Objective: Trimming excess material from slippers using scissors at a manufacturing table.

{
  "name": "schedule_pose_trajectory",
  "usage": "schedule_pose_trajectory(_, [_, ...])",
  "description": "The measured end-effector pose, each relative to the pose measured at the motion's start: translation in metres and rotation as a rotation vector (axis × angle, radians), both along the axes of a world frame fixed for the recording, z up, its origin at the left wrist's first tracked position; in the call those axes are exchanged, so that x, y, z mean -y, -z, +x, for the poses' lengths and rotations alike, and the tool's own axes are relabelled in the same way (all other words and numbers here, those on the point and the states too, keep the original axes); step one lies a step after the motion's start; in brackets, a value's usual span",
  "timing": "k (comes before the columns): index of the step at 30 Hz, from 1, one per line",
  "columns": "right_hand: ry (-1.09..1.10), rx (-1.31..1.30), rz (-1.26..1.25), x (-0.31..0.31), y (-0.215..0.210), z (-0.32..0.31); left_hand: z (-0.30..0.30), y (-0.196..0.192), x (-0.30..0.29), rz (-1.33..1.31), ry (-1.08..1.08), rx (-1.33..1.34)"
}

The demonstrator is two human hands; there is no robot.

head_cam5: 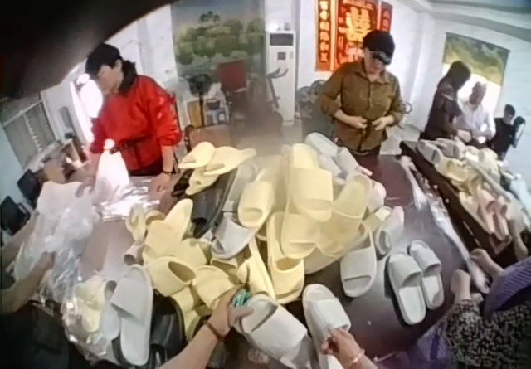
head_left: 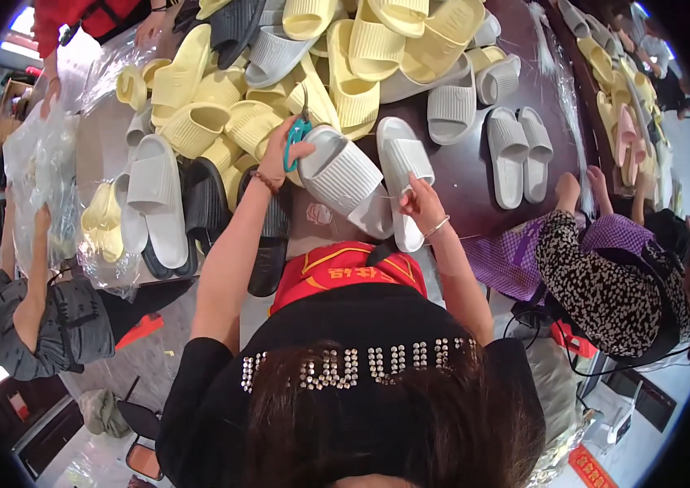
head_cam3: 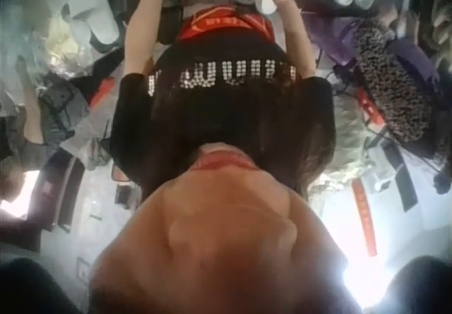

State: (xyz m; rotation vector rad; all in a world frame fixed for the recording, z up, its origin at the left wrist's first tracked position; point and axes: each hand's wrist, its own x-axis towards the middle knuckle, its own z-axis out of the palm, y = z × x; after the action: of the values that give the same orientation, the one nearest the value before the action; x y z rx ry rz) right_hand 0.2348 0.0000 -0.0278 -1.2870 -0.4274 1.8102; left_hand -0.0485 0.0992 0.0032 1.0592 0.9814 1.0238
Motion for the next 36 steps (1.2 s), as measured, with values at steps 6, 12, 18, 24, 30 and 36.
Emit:
schedule_pose_trajectory(6, [0.075, 0.205, 0.076, -0.006, 0.008, -0.006, 0.005, -0.001, -0.028, 0.031, 0.212, -0.095])
schedule_pose_trajectory(12, [0.139, 0.014, 0.092, -0.027, -0.001, -0.015, 0.021, 0.015, -0.044, 0.053, 0.156, -0.154])
schedule_pose_trajectory(18, [-0.049, 0.085, 0.357, -0.030, 0.020, -0.017, 0.029, 0.017, -0.042, 0.069, 0.056, -0.271])
schedule_pose_trajectory(24, [-0.192, 0.636, 0.768, -0.033, 0.006, -0.034, 0.031, 0.004, -0.048, -0.016, 0.151, -0.026])
schedule_pose_trajectory(30, [0.135, 0.433, 0.634, -0.034, -0.012, -0.050, 0.021, -0.016, -0.064, 0.062, 0.097, 0.001])
schedule_pose_trajectory(36, [-0.091, 0.666, 0.714, -0.040, -0.008, -0.050, 0.007, -0.029, -0.061, 0.089, 0.074, -0.025])
